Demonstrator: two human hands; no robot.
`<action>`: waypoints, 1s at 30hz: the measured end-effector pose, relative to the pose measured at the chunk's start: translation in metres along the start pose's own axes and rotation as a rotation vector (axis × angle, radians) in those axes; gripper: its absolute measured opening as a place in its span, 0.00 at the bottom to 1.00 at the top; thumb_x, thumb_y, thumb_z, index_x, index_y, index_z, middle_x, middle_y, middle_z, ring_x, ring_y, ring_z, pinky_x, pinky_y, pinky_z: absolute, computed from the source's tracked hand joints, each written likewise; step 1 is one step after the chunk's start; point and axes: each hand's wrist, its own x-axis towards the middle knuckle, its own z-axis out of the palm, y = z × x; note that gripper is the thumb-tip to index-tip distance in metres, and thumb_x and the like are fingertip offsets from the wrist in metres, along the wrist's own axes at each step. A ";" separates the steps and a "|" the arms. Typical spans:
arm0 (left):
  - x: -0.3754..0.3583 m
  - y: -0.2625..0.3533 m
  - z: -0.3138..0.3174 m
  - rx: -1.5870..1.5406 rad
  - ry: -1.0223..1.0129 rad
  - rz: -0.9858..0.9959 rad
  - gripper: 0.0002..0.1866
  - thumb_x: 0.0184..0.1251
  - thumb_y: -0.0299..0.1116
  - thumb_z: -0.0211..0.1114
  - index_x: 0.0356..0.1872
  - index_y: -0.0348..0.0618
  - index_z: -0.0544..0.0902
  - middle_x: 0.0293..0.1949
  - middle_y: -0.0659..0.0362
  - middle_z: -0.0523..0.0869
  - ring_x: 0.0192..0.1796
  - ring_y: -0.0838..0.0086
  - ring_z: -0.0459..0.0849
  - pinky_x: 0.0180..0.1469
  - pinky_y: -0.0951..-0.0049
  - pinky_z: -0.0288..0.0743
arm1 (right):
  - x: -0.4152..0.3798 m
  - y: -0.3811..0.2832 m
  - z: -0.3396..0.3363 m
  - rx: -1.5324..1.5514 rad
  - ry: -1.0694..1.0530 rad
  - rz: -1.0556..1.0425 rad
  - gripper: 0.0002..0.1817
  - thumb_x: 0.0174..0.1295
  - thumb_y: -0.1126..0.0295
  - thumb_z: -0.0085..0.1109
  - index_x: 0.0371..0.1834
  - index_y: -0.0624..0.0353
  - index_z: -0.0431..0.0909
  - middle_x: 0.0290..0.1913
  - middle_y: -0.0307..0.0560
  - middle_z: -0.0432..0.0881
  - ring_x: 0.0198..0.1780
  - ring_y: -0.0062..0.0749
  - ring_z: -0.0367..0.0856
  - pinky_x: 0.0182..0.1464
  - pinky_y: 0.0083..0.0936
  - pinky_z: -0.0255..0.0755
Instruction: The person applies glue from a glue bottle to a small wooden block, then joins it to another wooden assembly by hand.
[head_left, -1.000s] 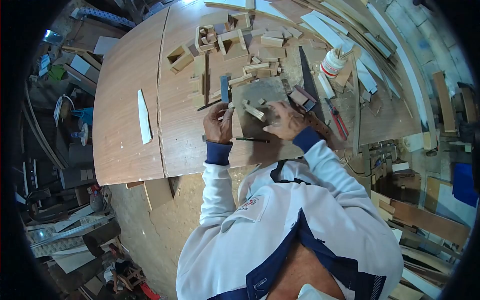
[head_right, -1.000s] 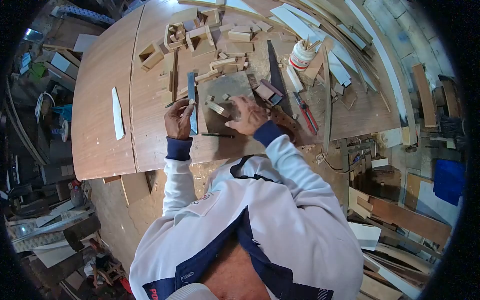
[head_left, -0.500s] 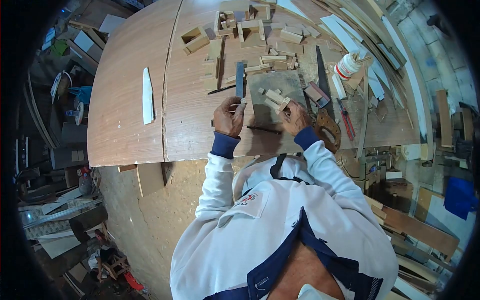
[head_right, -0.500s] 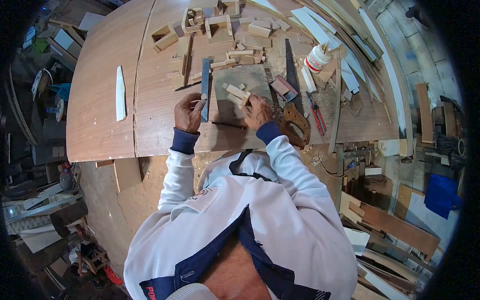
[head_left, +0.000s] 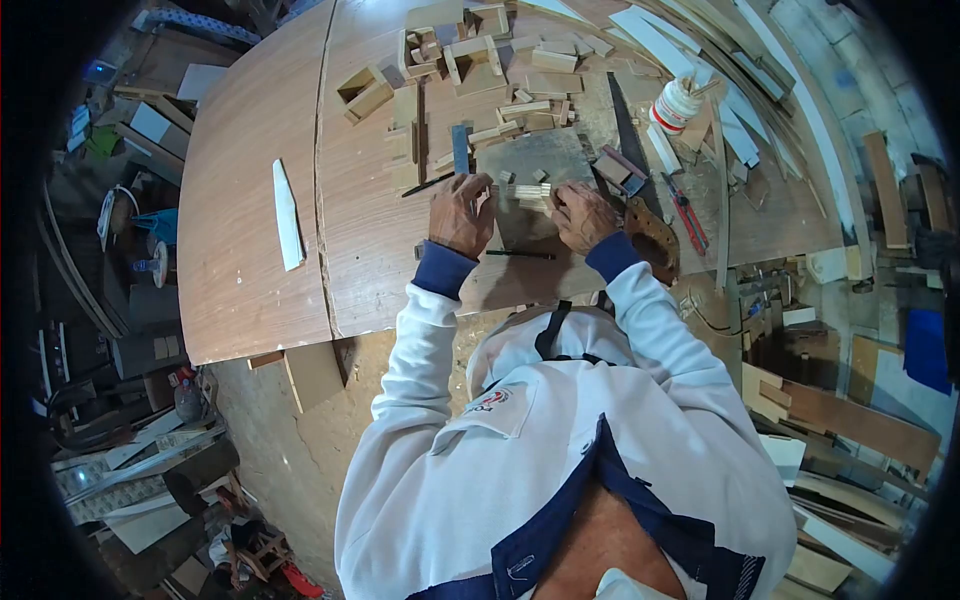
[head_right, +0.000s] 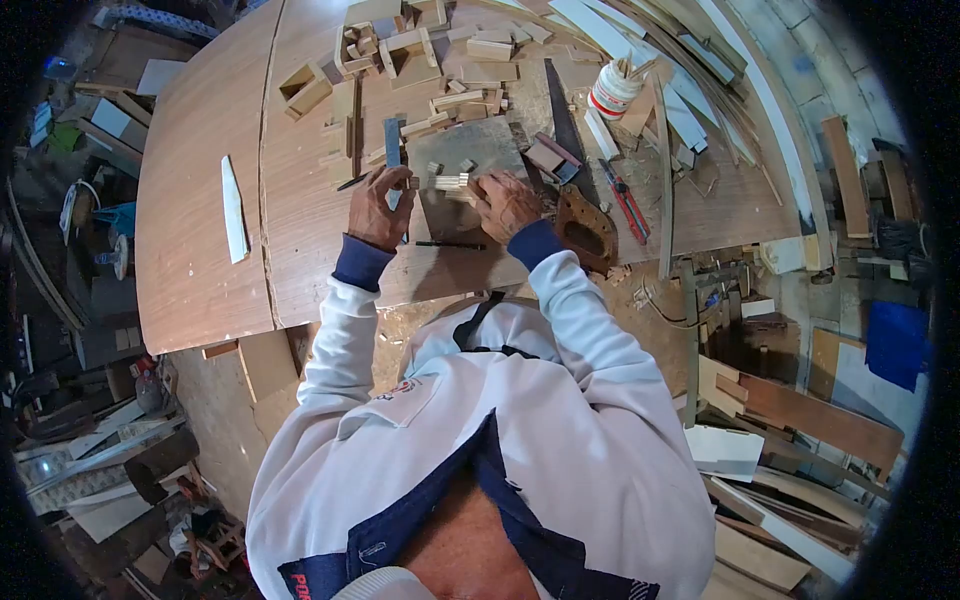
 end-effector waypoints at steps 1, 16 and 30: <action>0.002 -0.001 0.000 0.018 -0.021 0.003 0.07 0.55 0.29 0.62 0.35 0.42 0.80 0.30 0.54 0.81 0.38 0.56 0.79 0.41 0.59 0.70 | 0.001 0.002 0.003 0.004 0.021 -0.015 0.09 0.56 0.67 0.56 0.37 0.58 0.75 0.40 0.53 0.77 0.45 0.49 0.76 0.48 0.41 0.70; 0.016 0.002 0.007 0.102 -0.153 0.107 0.11 0.48 0.30 0.64 0.36 0.46 0.79 0.37 0.57 0.80 0.44 0.58 0.78 0.44 0.58 0.68 | 0.000 0.011 0.012 0.105 0.065 -0.006 0.11 0.57 0.66 0.58 0.38 0.61 0.76 0.42 0.54 0.79 0.47 0.49 0.76 0.51 0.39 0.71; 0.020 0.012 0.009 0.164 -0.153 0.166 0.09 0.50 0.29 0.65 0.34 0.40 0.81 0.31 0.53 0.79 0.38 0.57 0.77 0.42 0.61 0.71 | -0.002 0.016 0.017 0.154 0.092 -0.012 0.11 0.52 0.70 0.62 0.37 0.61 0.77 0.43 0.53 0.79 0.48 0.49 0.77 0.52 0.37 0.71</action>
